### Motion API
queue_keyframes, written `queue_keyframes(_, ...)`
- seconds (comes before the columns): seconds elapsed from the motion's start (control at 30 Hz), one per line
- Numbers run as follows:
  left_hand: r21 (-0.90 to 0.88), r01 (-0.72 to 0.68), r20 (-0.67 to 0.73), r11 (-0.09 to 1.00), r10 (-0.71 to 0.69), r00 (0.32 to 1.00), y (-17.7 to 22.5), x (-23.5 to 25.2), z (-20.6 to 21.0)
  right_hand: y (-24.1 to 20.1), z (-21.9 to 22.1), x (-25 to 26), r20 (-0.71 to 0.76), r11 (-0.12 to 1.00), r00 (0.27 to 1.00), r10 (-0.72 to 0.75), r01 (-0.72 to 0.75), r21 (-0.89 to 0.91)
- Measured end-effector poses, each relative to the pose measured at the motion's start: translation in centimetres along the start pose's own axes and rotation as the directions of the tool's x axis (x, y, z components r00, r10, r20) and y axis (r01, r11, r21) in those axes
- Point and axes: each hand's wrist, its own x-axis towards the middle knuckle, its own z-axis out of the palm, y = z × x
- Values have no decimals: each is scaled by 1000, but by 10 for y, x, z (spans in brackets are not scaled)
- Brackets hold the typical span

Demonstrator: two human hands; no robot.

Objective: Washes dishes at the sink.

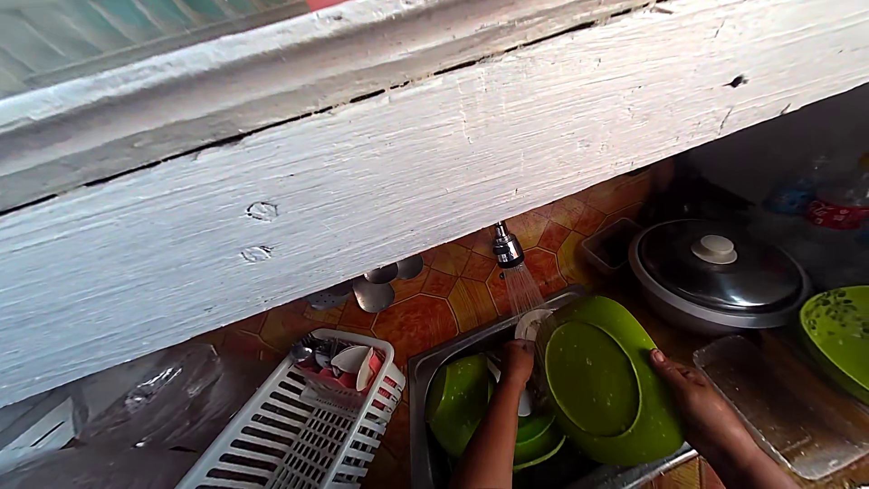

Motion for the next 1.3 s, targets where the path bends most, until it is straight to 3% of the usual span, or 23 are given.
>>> queue_keyframes(0.13,183,-8,28,983,3,1000,7,-10,-2,-8,-3,-2,40,998,998,-51,52,-34)
queue_keyframes(0.23,364,-61,48,929,46,998,8,-17,-2,-19,-3,-6,118,916,961,-251,275,-292)
queue_keyframes(0.3,510,-104,17,854,111,994,9,-29,-5,-19,-2,-4,214,683,852,-477,513,-521)
queue_keyframes(0.37,624,-167,-50,764,252,966,6,-43,-13,-15,2,1,337,349,683,-648,660,-666)
queue_keyframes(0.47,755,-118,-190,645,388,902,-5,-67,-31,-2,10,13,524,-39,481,-703,710,-703)
queue_keyframes(0.53,770,13,-256,638,291,922,-16,-80,-45,9,13,20,585,-144,451,-674,697,-703)
queue_keyframes(0.63,739,175,-324,650,115,939,-38,-88,-61,21,17,25,608,-177,462,-646,684,-708)
queue_keyframes(0.7,718,220,-350,661,69,934,-51,-91,-64,30,18,27,624,-191,473,-622,682,-706)
queue_keyframes(0.93,728,216,-424,651,180,888,-51,-98,-68,37,8,24,627,-160,484,-611,700,-696)
queue_keyframes(1.03,733,147,-448,664,309,839,-36,-117,-78,26,-2,16,592,-107,477,-650,713,-693)
queue_keyframes(1.13,689,-12,-471,725,460,752,-22,-139,-96,8,-15,5,588,-98,445,-676,736,-670)
queue_keyframes(1.23,566,-230,-508,792,554,659,-14,-151,-118,-15,-25,-12,628,-124,404,-665,770,-626)
queue_keyframes(1.3,427,-347,-527,835,541,655,-12,-149,-127,-31,-32,-24,665,-144,394,-635,785,-603)
